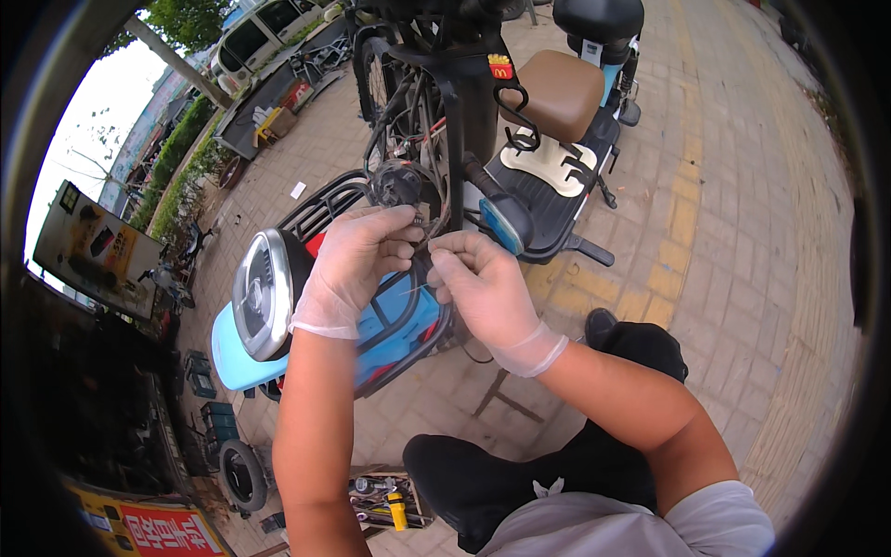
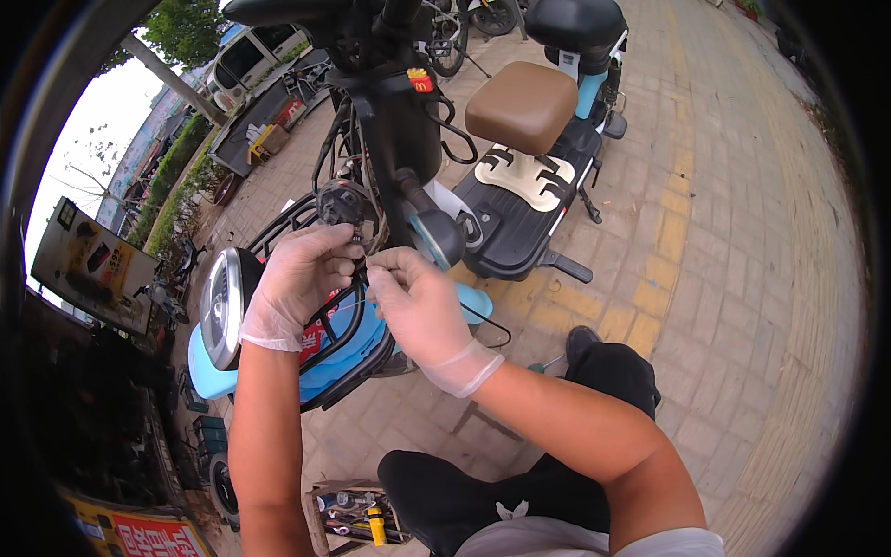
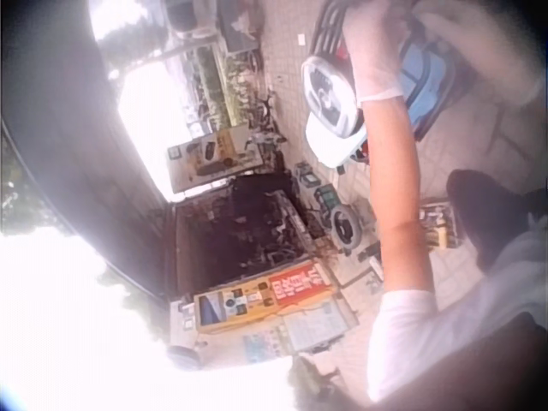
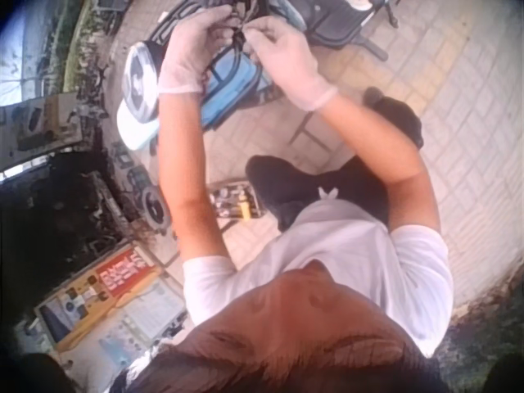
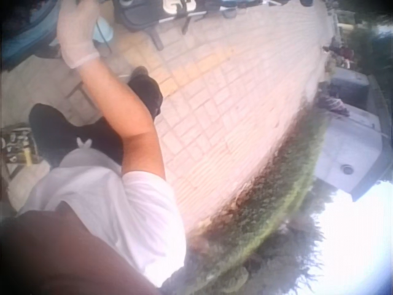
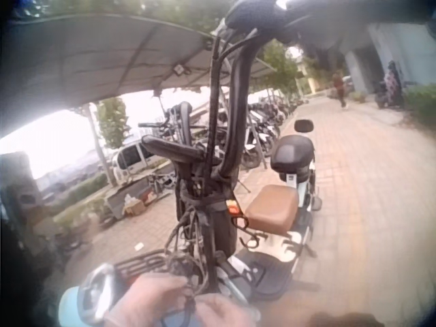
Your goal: The person repairs an electric scooter by connecting wires and securing the front cover. They use a screwdriver to tighten screws and ensure the components are properly aligned.
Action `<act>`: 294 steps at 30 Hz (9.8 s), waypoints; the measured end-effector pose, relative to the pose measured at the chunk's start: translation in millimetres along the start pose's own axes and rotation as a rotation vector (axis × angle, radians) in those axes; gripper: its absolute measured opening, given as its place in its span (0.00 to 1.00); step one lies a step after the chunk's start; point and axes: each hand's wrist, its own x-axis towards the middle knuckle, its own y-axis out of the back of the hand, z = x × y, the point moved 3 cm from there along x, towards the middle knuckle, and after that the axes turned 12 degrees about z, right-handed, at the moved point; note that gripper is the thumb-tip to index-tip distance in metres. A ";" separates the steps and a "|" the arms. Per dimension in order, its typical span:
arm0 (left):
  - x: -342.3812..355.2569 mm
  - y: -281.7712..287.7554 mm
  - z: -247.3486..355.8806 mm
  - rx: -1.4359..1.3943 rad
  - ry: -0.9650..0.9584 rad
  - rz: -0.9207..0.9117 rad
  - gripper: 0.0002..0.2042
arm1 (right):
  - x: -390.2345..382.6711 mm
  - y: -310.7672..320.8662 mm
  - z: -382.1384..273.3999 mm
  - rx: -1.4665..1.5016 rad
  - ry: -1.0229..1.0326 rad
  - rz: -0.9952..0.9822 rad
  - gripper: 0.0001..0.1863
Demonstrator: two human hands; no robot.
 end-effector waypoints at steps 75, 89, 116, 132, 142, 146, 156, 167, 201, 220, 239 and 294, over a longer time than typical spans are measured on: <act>10.3 3.2 -19.3 -0.188 -0.019 -0.082 0.11 | 8.9 -31.0 12.3 0.100 -0.086 0.252 0.10; 11.2 2.7 -20.3 -0.207 -0.047 -0.146 0.12 | 12.4 -33.5 17.9 0.119 -0.036 0.273 0.10; 9.6 0.8 -19.5 -0.185 -0.066 -0.130 0.10 | 21.1 -27.5 20.7 0.193 -0.061 0.211 0.08; 7.3 -0.2 -19.0 -0.202 -0.066 -0.150 0.11 | 20.0 -29.1 19.9 0.181 -0.060 0.209 0.07; 10.9 4.3 -20.0 -0.231 -0.056 -0.177 0.11 | 19.4 -26.3 16.8 0.189 -0.058 0.185 0.10; 11.5 3.5 -20.7 -0.242 -0.061 -0.166 0.11 | 18.9 -25.7 15.9 0.185 -0.063 0.184 0.10; 6.8 1.0 -18.3 -0.194 -0.058 -0.132 0.11 | 19.2 -29.9 17.3 0.172 -0.060 0.210 0.08; 11.3 5.3 -20.0 -0.218 -0.048 -0.174 0.11 | 19.5 -28.6 16.8 0.154 -0.048 0.189 0.09; 14.2 3.1 -23.1 -0.239 -0.058 -0.126 0.07 | -10.4 -18.0 -3.7 -0.997 1.285 0.029 0.17; -1.7 1.3 -14.9 0.000 -0.163 0.108 0.15 | 0.9 -3.8 -13.2 -0.362 0.441 -0.166 0.12; -44.0 -6.5 -40.5 -0.267 -0.317 0.012 0.13 | 0.8 -6.7 -16.2 -0.018 0.114 -0.130 0.07; -32.7 2.3 -56.4 -0.418 -0.301 -0.064 0.09 | 2.2 -12.3 -5.9 -0.089 0.292 -0.104 0.08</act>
